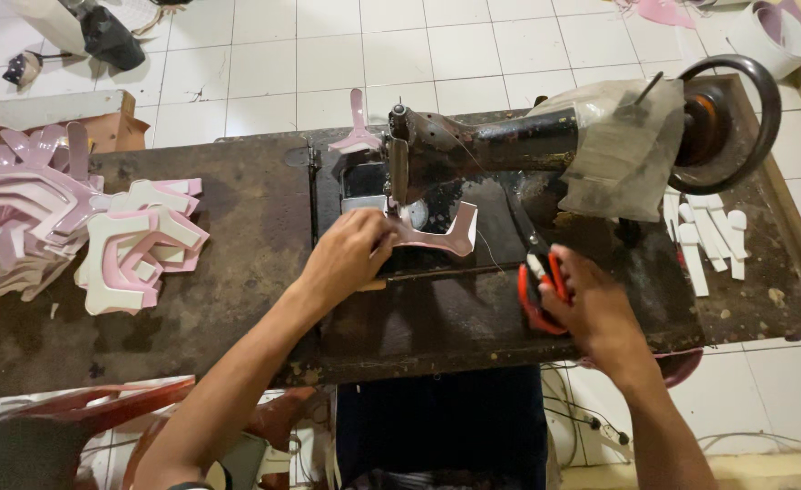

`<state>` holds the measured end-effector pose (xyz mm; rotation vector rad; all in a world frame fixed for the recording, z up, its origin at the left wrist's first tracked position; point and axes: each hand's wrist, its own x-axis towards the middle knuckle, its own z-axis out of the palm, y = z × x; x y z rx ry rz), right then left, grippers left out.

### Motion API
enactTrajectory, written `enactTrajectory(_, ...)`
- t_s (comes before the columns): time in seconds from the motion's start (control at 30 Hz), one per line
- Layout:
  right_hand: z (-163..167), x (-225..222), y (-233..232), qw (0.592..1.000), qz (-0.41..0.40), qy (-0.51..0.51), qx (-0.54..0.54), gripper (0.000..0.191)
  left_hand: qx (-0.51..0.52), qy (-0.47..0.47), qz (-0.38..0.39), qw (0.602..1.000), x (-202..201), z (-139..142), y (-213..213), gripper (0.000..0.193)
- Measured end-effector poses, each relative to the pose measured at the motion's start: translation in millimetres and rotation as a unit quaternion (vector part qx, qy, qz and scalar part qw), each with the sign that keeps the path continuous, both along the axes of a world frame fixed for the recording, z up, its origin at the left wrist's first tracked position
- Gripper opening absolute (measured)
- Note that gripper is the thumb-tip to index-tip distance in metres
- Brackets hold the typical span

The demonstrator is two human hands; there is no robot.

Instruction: The person sits at a treadle sewing machine and stitches pink and white shoe upper components, guiding each piece under the needle with both hands. They trim threads with red-handled scissors and place finished pieces onto a growing stack of completed components on the table.

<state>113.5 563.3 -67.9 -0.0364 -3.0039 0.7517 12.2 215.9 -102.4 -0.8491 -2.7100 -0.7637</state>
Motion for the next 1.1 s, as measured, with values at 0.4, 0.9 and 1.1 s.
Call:
enactTrajectory(0.4, 74, -68, -72, 0.973, 0.123, -0.144, 0.132, 0.059, 0.008, 0.130, 0.004, 0.991, -113, 3, 18, 0.033)
enactTrajectory(0.9, 54, -76, -61, 0.985, 0.092, -0.092, 0.115, 0.054, 0.064, 0.225, 0.041, 0.971, -104, 25, 1, 0.022)
enactTrajectory(1.1, 43, -19, -49, 0.986, 0.067, 0.076, 0.130, 0.051, 0.139, 0.205, 0.089, 0.965, -63, 54, -29, 0.024)
